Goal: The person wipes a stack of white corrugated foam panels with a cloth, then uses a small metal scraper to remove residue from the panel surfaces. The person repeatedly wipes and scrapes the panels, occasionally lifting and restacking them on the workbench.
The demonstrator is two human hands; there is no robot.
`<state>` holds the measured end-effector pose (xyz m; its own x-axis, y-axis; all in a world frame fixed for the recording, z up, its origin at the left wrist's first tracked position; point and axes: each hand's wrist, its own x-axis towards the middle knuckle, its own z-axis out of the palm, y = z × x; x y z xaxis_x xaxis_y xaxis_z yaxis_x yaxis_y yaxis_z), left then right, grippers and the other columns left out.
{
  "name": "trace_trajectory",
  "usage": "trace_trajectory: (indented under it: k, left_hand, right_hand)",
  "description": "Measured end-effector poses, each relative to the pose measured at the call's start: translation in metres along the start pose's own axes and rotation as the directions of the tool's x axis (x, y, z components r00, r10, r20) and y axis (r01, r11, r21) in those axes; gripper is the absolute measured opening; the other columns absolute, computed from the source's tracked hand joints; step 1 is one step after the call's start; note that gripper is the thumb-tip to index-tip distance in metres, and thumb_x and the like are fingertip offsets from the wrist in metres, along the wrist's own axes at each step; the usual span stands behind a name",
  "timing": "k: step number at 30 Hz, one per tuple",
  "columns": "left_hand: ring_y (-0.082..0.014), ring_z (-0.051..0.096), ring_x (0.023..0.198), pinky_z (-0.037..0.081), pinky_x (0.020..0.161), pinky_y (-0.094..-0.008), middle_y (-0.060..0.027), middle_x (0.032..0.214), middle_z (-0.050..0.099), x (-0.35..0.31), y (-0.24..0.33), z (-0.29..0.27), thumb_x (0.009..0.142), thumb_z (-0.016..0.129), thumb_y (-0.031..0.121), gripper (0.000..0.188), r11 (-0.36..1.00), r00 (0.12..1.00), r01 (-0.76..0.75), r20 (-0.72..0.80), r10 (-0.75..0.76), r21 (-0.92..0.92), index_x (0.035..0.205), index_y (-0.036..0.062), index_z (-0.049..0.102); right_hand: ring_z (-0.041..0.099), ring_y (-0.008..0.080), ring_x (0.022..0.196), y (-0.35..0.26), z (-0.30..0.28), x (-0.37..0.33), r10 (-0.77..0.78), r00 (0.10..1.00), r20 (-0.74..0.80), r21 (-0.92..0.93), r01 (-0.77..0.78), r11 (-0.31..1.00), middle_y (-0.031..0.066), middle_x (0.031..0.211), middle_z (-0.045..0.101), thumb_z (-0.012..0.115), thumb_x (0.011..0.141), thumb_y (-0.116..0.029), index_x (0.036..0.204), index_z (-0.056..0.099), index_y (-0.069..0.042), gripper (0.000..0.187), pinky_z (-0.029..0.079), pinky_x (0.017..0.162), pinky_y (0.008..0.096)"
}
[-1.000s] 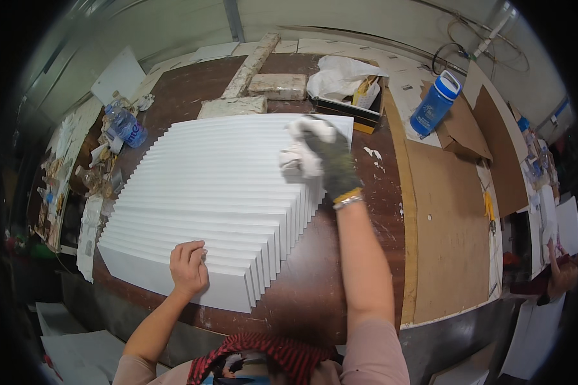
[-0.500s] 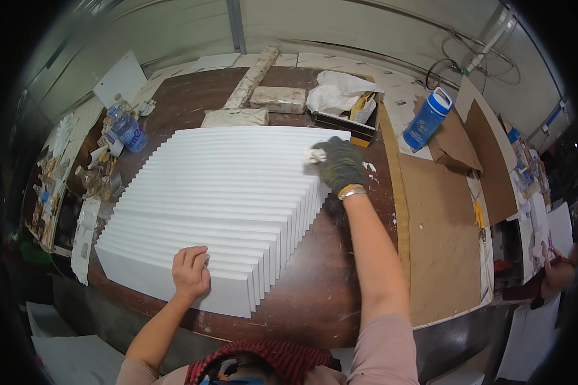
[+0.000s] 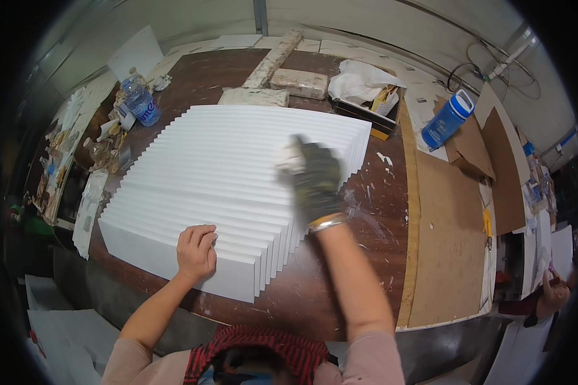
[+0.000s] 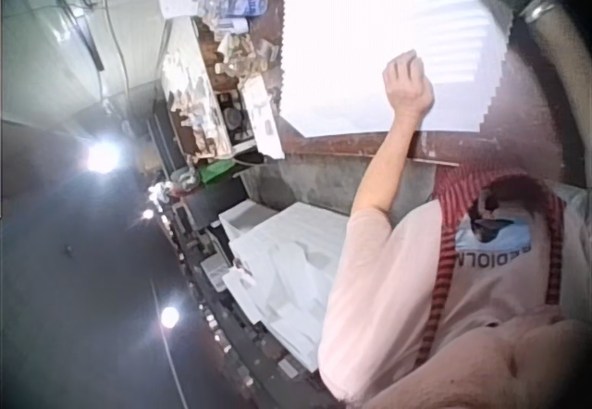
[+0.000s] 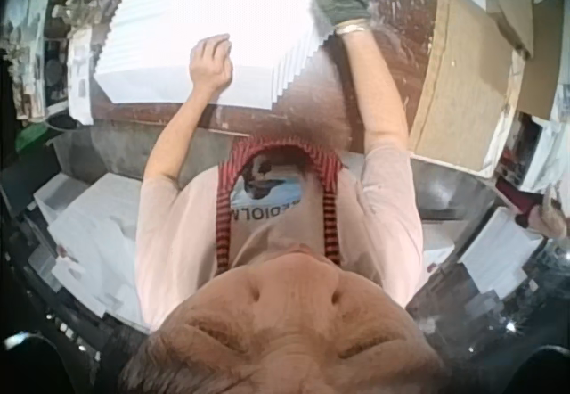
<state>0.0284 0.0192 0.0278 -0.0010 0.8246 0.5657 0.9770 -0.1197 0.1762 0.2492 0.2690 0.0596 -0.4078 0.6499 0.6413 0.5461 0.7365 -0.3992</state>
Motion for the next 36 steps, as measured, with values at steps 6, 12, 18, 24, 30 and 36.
trace_trajectory:
  k: [6,12,18,24,30,36]
  left_hand:
    - [-0.0263,0.062,0.101,0.048,0.086,-0.0399,-0.0047,0.113,0.067,-0.002,-0.003,-0.001,0.073,0.063,0.008,0.023,0.999,0.998,0.026,0.063,-0.028,0.027,0.095,0.0075,0.068]
    - [-0.0263,0.063,0.100,0.049,0.085,-0.0393,-0.0039,0.112,0.068,-0.004,-0.006,0.000,0.076,0.063,0.008,0.024,0.997,0.999,0.023,-0.023,-0.025,-0.077,0.098,0.0060,0.068]
    - [-0.0260,0.062,0.106,0.049,0.089,-0.0383,-0.0054,0.116,0.067,0.000,-0.009,-0.008,0.077,0.069,0.012,0.031,0.980,1.000,0.007,-0.013,-0.009,-0.200,0.107,0.0072,0.067]
    - [-0.0206,0.065,0.102,0.052,0.091,-0.0340,-0.0110,0.111,0.071,0.021,-0.017,-0.011,0.085,0.071,0.006,0.038,0.200,0.928,0.364,0.336,-0.163,-0.909,0.121,-0.0032,0.064]
    - [-0.0191,0.066,0.103,0.050,0.097,-0.0387,-0.0076,0.103,0.073,0.072,-0.143,-0.079,0.083,0.074,0.008,0.044,0.354,0.818,0.574,0.506,-0.272,-0.738,0.125,-0.0004,0.063]
    - [-0.0407,0.043,0.138,0.020,0.122,-0.0528,-0.0122,0.143,0.055,0.088,-0.184,-0.036,0.081,0.074,0.025,0.054,0.932,0.779,-0.222,0.523,0.346,-0.285,0.130,0.0053,0.062]
  right_hand:
    - [0.058,0.0338,0.105,-0.131,0.092,-0.027,-0.378,0.918,-0.123,0.188,0.396,0.899,0.0147,0.110,0.064,0.058,0.087,-0.016,0.129,0.062,-0.008,0.043,0.044,0.094,0.0492]
    - [0.063,0.0305,0.074,0.017,-0.027,-0.065,-0.105,0.987,0.120,-0.197,0.128,0.972,0.0114,0.080,0.066,0.058,0.085,-0.020,0.091,0.070,-0.011,0.017,0.046,0.064,0.0452]
    - [0.069,0.0311,0.091,-0.025,-0.090,-0.066,0.434,0.901,0.026,-0.295,-0.408,0.864,0.0153,0.095,0.071,0.068,0.082,-0.011,0.112,0.070,-0.009,0.031,0.054,0.080,0.0396]
    - [0.036,0.0328,0.146,-0.195,-0.001,-0.067,0.088,0.907,0.412,0.549,-0.324,0.770,0.0211,0.156,0.039,0.083,0.081,-0.039,0.155,0.033,-0.004,0.096,0.031,0.120,0.0408]
    - [0.021,0.0395,0.152,-0.178,-0.043,-0.141,0.629,0.730,0.267,-0.009,-0.651,0.759,0.0271,0.162,0.022,0.088,0.068,-0.052,0.156,0.020,0.006,0.126,0.019,0.124,0.0442]
    - [0.009,0.0430,0.153,-0.175,0.005,-0.232,0.626,0.648,0.433,-0.375,-0.502,0.779,0.0312,0.163,0.014,0.074,0.068,-0.074,0.155,0.012,0.012,0.137,0.005,0.125,0.0533]
